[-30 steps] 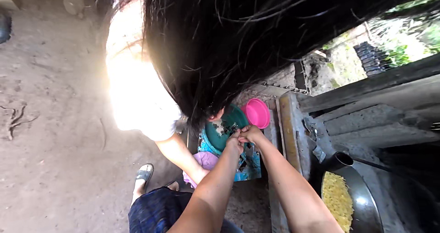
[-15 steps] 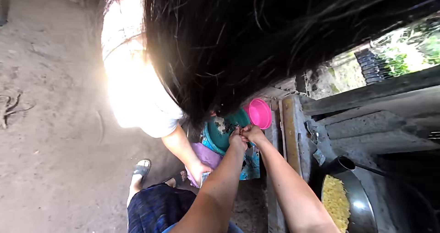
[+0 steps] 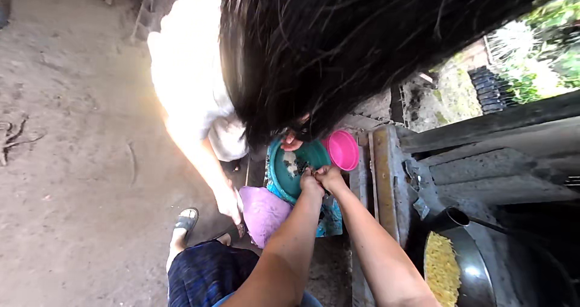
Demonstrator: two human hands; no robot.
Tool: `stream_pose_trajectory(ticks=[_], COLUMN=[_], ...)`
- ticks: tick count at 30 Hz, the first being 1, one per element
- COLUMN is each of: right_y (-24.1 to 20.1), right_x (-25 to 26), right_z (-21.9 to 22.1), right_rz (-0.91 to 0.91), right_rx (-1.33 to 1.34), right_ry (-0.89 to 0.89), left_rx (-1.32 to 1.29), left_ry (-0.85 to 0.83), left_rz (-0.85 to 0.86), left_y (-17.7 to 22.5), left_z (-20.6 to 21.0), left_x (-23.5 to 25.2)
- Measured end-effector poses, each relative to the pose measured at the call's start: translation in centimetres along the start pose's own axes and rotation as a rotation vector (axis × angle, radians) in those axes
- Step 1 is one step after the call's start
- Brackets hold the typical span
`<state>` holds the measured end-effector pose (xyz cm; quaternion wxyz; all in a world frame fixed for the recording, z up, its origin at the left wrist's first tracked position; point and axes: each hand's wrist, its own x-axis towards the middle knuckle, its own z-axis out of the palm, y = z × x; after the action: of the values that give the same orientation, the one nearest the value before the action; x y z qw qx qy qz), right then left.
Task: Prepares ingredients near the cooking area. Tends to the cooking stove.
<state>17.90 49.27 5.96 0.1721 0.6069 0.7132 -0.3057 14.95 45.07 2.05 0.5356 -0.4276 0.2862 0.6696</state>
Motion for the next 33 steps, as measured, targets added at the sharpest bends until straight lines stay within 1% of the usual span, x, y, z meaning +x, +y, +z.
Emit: stream_pose_trajectory(ticks=[3,6,10,13,18,24,30,33], right_y=[-0.1,-0.2,-0.6,-0.1,0.3,0.2,0.5,0.5], right_x=[-0.4,-0.8,-2.0,-2.1,-2.0,-2.7,-3.0,-2.8], right_z=[-0.1,-0.9,-1.5,-1.5,-1.3,-0.5,-0.2,-0.3], right_rz=[0.043,0.088,0.133,0.130,0.096,0.061,0.046,0.043], right_rx=[0.129,0.279,0.484,0.585,0.582,0.462,0.545,0.545], right_ry=[0.023,0.050,-0.012,-0.009,0.040,-0.019,0.010,0.027], left_rx=[0.043,0.150,0.229,0.299,0.358,0.279,0.265,0.231], left_ry=[-0.051,-0.175,-0.165,-0.174,-0.197,-0.184,-0.163,-0.167], left_rz=[-0.023,0.025,0.081,0.120,0.117,0.050,0.066,0.063], left_y=[0.1,-0.1,0.4,0.5,1.1,1.2,0.8,0.7], left_z=[-0.4,-1.6,-2.7,-3.2,-2.9,-2.0,-1.6,-1.3], left_x=[-0.5,-1.5,-1.8,-1.1,-1.8,-1.2,-1.3,-1.3])
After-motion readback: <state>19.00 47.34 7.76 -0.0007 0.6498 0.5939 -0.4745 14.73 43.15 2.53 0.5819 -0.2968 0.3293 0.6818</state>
